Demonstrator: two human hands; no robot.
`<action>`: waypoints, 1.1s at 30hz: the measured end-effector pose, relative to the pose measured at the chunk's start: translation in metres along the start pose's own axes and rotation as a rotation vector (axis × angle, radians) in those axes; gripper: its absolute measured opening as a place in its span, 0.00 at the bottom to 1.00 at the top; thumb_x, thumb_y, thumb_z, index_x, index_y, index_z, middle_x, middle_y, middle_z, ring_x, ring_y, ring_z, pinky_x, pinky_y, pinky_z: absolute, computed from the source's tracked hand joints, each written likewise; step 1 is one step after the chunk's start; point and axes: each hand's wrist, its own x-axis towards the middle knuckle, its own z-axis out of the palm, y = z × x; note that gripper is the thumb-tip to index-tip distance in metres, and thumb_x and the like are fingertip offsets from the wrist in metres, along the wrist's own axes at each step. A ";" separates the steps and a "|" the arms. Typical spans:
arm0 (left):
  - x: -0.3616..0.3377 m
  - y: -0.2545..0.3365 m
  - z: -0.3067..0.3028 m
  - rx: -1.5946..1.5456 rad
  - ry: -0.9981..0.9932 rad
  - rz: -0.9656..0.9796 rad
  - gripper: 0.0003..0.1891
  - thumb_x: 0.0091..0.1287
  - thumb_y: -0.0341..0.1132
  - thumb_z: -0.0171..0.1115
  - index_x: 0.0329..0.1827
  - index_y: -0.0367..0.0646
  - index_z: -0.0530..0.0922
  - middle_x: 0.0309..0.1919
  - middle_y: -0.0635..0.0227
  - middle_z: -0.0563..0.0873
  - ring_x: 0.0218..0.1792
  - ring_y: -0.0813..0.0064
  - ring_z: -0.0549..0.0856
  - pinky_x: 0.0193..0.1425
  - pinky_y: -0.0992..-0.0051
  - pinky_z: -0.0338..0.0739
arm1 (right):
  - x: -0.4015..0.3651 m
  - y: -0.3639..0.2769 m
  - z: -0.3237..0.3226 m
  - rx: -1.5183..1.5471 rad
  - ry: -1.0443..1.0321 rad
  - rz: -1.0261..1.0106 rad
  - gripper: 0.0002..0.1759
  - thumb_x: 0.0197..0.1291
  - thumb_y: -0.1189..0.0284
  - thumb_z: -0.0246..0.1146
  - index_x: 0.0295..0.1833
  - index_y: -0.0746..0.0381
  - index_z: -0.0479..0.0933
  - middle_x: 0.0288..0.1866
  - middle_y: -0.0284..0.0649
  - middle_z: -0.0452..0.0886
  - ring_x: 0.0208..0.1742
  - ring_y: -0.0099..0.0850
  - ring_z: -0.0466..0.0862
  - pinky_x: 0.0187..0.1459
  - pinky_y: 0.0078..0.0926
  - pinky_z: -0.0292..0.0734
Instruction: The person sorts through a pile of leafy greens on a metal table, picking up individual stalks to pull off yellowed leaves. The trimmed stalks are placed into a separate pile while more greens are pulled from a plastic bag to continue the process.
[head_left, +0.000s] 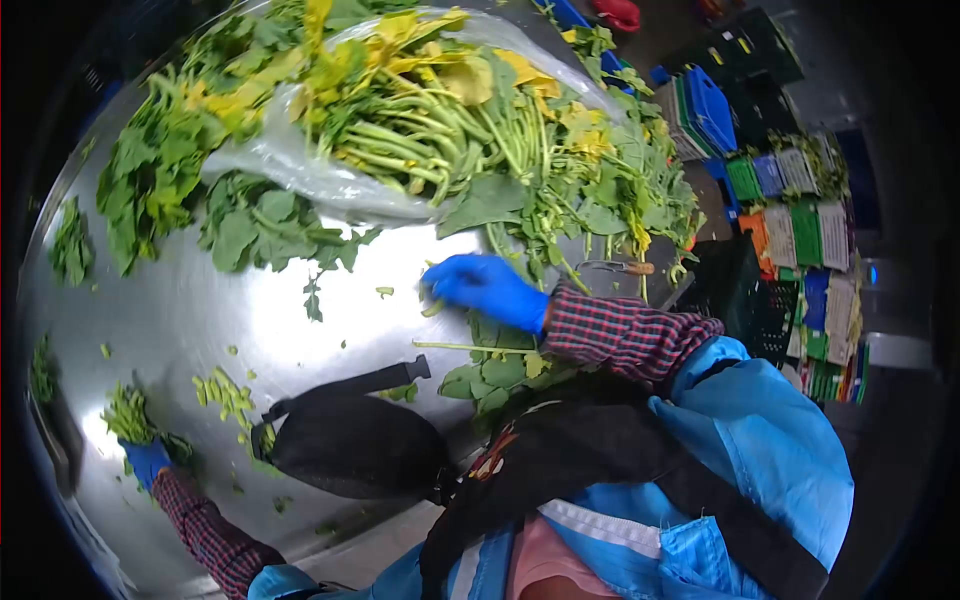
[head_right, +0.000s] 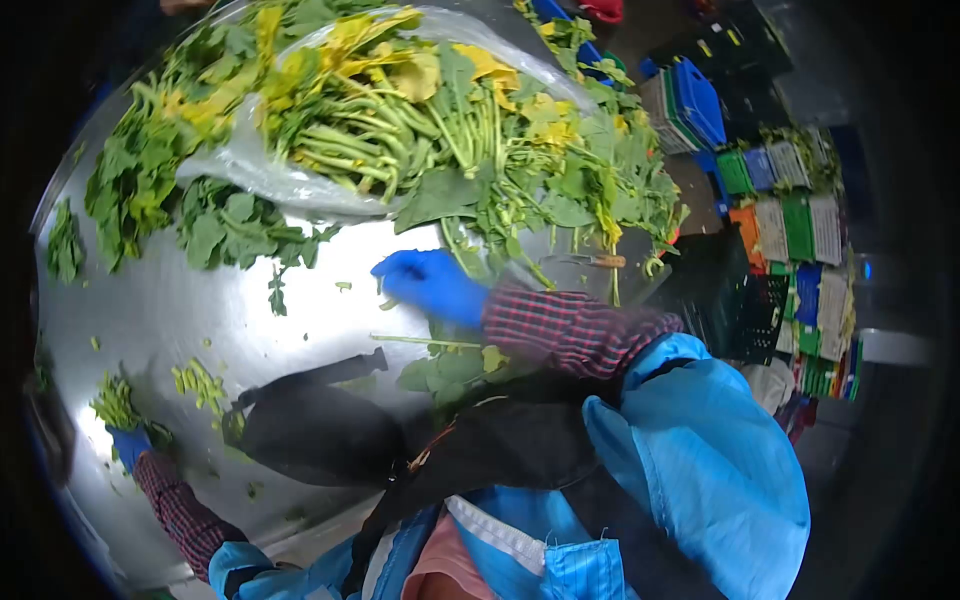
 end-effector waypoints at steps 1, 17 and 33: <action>0.002 0.014 -0.007 -0.004 0.001 0.021 0.43 0.52 0.42 0.65 0.70 0.52 0.52 0.57 0.52 0.73 0.53 0.49 0.76 0.58 0.56 0.68 | -0.002 -0.012 -0.014 -0.040 0.141 -0.075 0.12 0.57 0.74 0.59 0.48 0.64 0.76 0.38 0.34 0.80 0.40 0.20 0.77 0.45 0.20 0.74; -0.209 0.242 -0.083 -0.952 0.120 1.203 0.30 0.52 0.21 0.63 0.60 0.42 0.68 0.58 0.65 0.74 0.60 0.70 0.70 0.64 0.72 0.61 | 0.065 0.034 -0.174 -0.190 0.683 0.092 0.26 0.44 0.58 0.70 0.43 0.67 0.77 0.37 0.46 0.82 0.34 0.34 0.82 0.41 0.28 0.75; -0.474 0.368 -0.090 -1.008 -0.744 1.321 0.25 0.52 0.23 0.65 0.55 0.47 0.74 0.52 0.71 0.77 0.52 0.76 0.76 0.54 0.77 0.70 | -0.118 0.079 -0.347 0.997 0.513 -0.002 0.17 0.61 0.63 0.56 0.51 0.62 0.72 0.39 0.41 0.81 0.40 0.36 0.81 0.47 0.34 0.77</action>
